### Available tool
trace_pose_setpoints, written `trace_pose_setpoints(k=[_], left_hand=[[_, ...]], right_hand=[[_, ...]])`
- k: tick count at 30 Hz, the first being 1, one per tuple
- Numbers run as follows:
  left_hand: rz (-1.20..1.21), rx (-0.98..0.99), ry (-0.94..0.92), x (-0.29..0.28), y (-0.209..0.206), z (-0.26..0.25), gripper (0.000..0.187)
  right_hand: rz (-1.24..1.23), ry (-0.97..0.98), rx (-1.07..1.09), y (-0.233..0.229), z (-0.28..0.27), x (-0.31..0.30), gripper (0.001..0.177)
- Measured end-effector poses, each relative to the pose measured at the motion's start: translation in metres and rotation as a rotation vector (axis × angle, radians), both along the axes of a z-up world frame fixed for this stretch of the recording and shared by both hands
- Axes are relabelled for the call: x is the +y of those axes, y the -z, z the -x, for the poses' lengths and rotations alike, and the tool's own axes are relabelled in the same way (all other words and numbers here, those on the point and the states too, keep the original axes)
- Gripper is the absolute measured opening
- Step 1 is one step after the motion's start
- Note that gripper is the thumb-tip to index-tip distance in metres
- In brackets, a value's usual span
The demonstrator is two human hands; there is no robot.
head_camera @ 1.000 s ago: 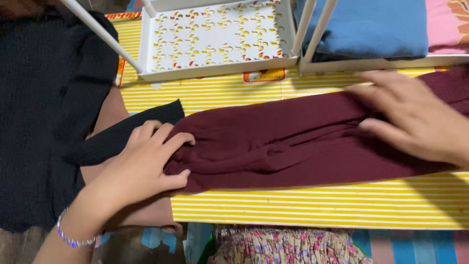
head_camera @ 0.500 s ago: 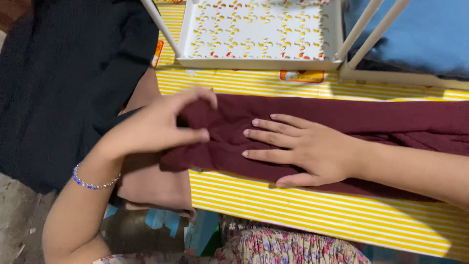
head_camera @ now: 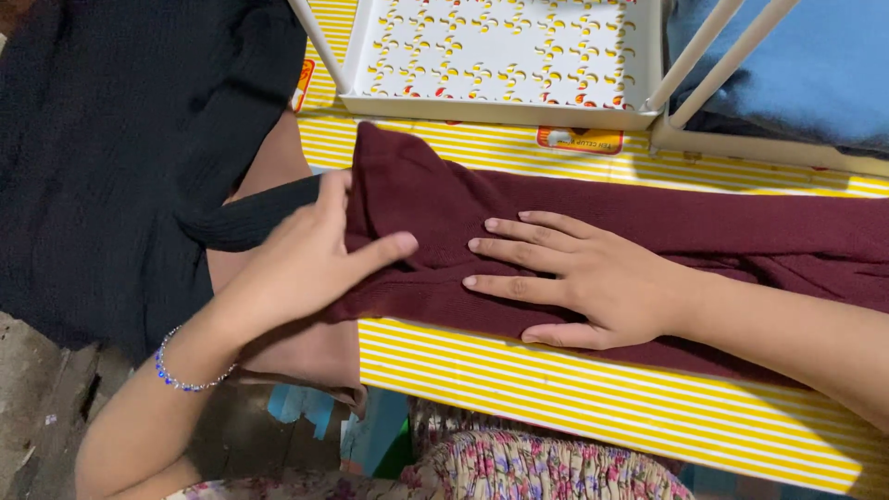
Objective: Folding a maroon long-sleeved shirt on a table.
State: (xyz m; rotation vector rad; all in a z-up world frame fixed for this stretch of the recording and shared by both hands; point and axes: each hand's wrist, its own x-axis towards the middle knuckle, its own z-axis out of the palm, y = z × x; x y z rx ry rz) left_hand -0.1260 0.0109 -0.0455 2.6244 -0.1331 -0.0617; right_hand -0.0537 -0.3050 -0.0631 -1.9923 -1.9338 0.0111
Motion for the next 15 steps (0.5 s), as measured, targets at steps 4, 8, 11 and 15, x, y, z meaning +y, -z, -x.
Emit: trace_pose_setpoints(k=[4,8,11,15], left_hand=[[0.113,-0.061,0.183,-0.015,-0.019,0.015,0.106],[-0.106,0.037,0.180,-0.007,-0.019,0.015,0.104],[-0.163,0.114,0.206,0.001,-0.014,0.012,0.084],[-0.290,-0.244,0.339,0.007,-0.006,0.013,0.052]], right_hand=[[-0.021,0.004,0.011,0.003,-0.001,-0.001,0.062],[-0.056,0.028,-0.010,0.010,-0.004,-0.002,0.051],[-0.120,0.013,-0.021,0.010,-0.004,-0.004,0.049],[-0.237,0.069,-0.057,0.011,-0.001,-0.006,0.042]])
